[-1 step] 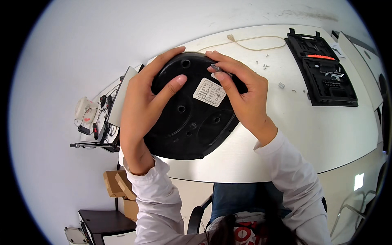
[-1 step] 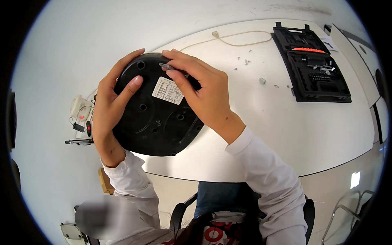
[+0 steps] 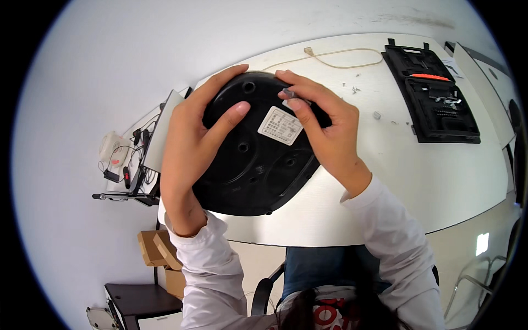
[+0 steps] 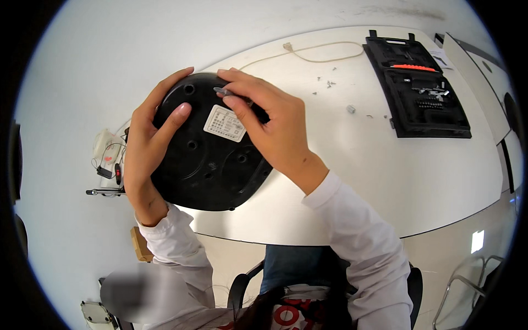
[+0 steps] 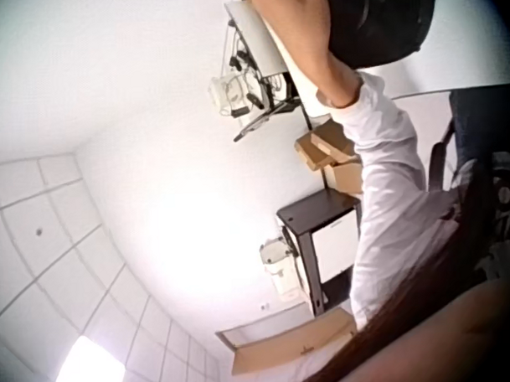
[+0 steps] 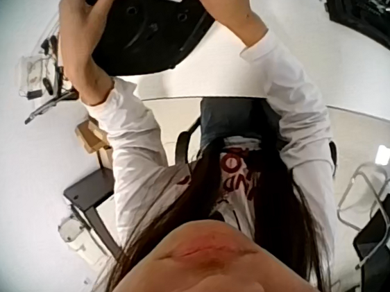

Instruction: The person uses a screwdriver to fasten screws into the underside of a black appliance base. They repeatedly pick up screws, align them with holes, and tighten them while rotating the base to access different positions.

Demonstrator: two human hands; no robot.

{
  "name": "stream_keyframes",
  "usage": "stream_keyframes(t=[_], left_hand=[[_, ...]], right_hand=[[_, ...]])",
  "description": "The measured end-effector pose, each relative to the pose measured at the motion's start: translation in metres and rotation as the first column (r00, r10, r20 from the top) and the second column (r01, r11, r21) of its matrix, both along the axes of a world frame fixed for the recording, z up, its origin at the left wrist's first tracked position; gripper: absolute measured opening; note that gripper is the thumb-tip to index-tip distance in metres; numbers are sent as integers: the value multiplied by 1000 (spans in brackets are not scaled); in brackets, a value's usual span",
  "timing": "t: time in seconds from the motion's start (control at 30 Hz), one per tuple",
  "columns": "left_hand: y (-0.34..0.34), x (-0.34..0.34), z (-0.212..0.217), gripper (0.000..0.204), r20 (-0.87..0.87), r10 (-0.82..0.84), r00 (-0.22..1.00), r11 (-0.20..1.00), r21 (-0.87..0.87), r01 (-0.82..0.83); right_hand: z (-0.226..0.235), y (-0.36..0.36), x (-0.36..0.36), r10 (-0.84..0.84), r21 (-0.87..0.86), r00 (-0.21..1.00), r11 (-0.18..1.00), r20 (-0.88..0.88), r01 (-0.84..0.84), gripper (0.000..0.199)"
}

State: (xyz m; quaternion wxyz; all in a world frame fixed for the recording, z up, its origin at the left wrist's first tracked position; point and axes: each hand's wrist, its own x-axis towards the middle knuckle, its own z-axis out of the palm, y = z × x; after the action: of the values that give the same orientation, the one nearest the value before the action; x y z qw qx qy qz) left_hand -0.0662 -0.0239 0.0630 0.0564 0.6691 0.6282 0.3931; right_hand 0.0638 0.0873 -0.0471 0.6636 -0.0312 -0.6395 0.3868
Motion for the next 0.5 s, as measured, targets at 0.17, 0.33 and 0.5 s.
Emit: stream_keyframes(t=[0.17, 0.33, 0.5], left_hand=[[-3, 1, -15, 36, -188, -31, 982, 998, 41, 39], [-14, 16, -19, 36, -219, 39, 975, 999, 18, -36], [-5, 17, -27, 35, -284, 38, 958, 998, 66, -20]], right_hand=[[-3, -2, 20, 118, -131, 993, 985, 30, -113, 19], [20, 43, 76, 95, -480, 995, 871, -35, -100, 36], [-6, 131, 116, 196, -773, 979, 612, -59, -169, 30]])
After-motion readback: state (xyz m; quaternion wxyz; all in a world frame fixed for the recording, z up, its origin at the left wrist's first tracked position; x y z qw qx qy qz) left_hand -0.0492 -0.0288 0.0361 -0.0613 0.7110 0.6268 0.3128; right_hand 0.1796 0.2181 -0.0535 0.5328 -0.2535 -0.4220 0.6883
